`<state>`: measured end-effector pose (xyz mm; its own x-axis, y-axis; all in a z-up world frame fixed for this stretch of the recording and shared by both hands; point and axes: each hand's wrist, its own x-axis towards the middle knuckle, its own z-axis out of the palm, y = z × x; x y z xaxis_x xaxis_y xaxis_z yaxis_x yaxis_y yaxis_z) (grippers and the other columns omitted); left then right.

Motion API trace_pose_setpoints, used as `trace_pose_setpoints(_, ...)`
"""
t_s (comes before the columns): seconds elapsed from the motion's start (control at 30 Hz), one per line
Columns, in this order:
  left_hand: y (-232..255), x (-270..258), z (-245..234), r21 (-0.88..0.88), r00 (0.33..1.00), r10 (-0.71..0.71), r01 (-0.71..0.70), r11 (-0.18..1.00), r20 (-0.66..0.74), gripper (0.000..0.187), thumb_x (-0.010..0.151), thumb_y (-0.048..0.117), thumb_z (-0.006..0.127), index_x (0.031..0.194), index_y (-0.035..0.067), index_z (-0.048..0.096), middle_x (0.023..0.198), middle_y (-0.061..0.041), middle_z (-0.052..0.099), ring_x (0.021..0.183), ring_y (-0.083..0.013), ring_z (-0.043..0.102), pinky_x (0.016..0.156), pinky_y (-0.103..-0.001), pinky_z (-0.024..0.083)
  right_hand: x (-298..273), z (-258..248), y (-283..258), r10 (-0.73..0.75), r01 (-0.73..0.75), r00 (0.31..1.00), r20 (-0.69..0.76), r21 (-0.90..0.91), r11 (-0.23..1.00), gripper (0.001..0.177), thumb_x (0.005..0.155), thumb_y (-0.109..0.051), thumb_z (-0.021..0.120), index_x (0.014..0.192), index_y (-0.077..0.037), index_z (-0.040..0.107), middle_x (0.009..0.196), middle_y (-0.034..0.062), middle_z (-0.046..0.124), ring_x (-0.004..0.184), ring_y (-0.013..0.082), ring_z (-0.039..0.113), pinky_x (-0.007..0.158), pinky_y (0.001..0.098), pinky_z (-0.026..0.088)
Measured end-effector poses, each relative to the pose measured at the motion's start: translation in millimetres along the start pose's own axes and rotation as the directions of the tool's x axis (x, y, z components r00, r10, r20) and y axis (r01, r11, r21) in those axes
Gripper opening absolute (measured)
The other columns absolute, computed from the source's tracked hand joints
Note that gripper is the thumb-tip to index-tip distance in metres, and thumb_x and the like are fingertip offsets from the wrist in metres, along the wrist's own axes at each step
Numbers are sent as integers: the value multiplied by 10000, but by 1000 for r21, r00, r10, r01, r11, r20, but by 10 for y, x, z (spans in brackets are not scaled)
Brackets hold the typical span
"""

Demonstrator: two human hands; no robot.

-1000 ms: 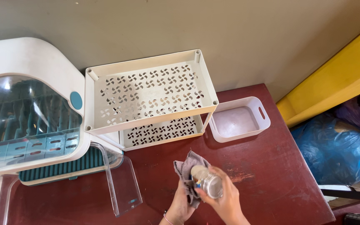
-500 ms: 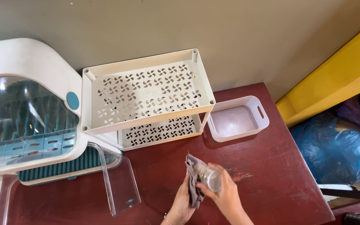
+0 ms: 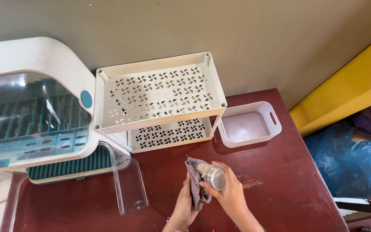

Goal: The person wipes a maroon tabletop with a gray cloth, repeatedly cleaning the same area. A small white plastic tray and a two-tiered white plastic rack are present on the table. The person also handles a small cylindrical container, wiping it with the cloth.

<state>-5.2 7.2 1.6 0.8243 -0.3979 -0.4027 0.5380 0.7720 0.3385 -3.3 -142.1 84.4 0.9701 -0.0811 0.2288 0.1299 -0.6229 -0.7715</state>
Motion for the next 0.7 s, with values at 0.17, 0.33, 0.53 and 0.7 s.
trace_pose_setpoints(0.17,40,-1,31,53,992,-45,51,997,-115,558,1027,501,404,1349,89,600,1088,-56,714,914,-144,708,785,-294,600,-233,42,-35,19,-16,995,95,-34,999,762,738,-504,854,1296,-88,544,1149,187,710,1021,330,759,789,415,643)
trace_pose_setpoints(0.33,57,-11,92,56,971,-70,85,995,-228,533,1022,451,413,1330,64,613,1172,-68,730,991,-157,724,829,-299,603,-163,23,18,-1,4,995,99,-39,999,748,756,-490,858,1288,-73,539,1135,197,719,993,351,761,758,419,649)
trace_pose_setpoints(0.53,71,-38,64,126,948,217,-191,973,-235,546,1035,433,432,1295,-14,607,1140,-119,736,975,-217,710,770,-339,584,86,89,174,41,-48,991,-131,-51,998,941,653,-429,892,1366,-46,411,1182,167,703,1035,323,734,824,386,602)
trace_pose_setpoints(0.7,87,-5,-17,318,780,562,-478,819,-275,460,1057,334,507,1274,-49,639,1169,-123,727,1003,-184,698,850,-320,583,73,327,600,206,-202,978,27,-98,974,876,622,-377,951,1289,-82,467,1203,152,690,1052,319,722,888,399,582)
